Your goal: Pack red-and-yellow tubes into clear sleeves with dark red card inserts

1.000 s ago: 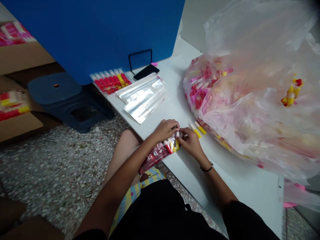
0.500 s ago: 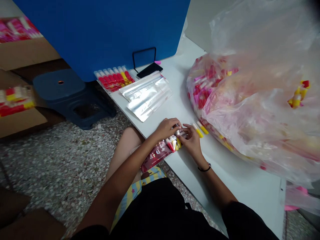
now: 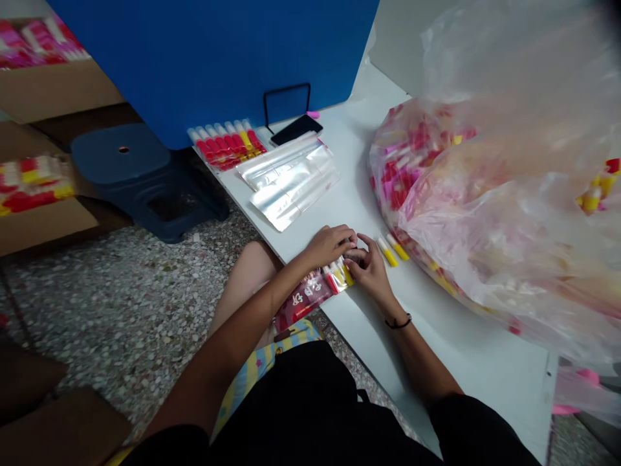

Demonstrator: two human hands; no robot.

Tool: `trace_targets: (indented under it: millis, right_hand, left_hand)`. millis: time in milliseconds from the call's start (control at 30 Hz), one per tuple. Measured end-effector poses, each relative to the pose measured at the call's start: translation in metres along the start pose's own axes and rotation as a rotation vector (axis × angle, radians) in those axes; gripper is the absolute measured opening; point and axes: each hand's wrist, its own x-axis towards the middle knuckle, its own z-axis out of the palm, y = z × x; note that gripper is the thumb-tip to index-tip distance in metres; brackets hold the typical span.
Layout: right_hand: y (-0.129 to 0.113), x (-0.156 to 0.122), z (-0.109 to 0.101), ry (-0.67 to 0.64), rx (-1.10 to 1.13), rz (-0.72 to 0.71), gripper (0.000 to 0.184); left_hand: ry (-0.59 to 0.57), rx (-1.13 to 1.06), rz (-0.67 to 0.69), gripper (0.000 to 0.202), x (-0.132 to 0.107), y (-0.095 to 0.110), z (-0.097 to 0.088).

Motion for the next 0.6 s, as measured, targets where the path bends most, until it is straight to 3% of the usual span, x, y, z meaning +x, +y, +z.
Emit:
trace_targets:
  millis: [167, 267, 333, 433, 500, 600]
  right_hand:
    - [-0.004, 0.000, -0.001, -0.138, 0.016, -0.045, 0.064]
    - [-0.008, 0.003, -0.011, -0.109, -0.027, -0.061, 0.055]
    - [-0.011, 0.005, -0.024, 0.062, -0.197, -0.114, 0.035]
    - [-0.013, 0.007, -0.049, 0.297, -0.660, -0.245, 0.015]
    - [-0.011, 0.007, -0.061, 0.307, -0.892, -0.295, 0.015]
    - [-0.005, 0.007, -0.070, 0.263, -1.011, -0.319, 0.026]
  left_hand:
    - [-0.013, 0.033, -0.015, 0.014, 0.001, 0.002, 0.001]
    - [0.011, 0.018, -0.015, 0.014, 0.000, 0.000, 0.002]
    - [0.034, 0.003, -0.013, 0.015, 0.000, -0.001, 0.003]
    - [0.039, 0.005, 0.001, 0.018, -0.001, -0.002, 0.004]
    - [0.018, 0.051, 0.019, 0.020, -0.001, -0.002, 0.003]
    - [-0.018, 0.141, 0.019, 0.021, -0.002, 0.000, 0.003]
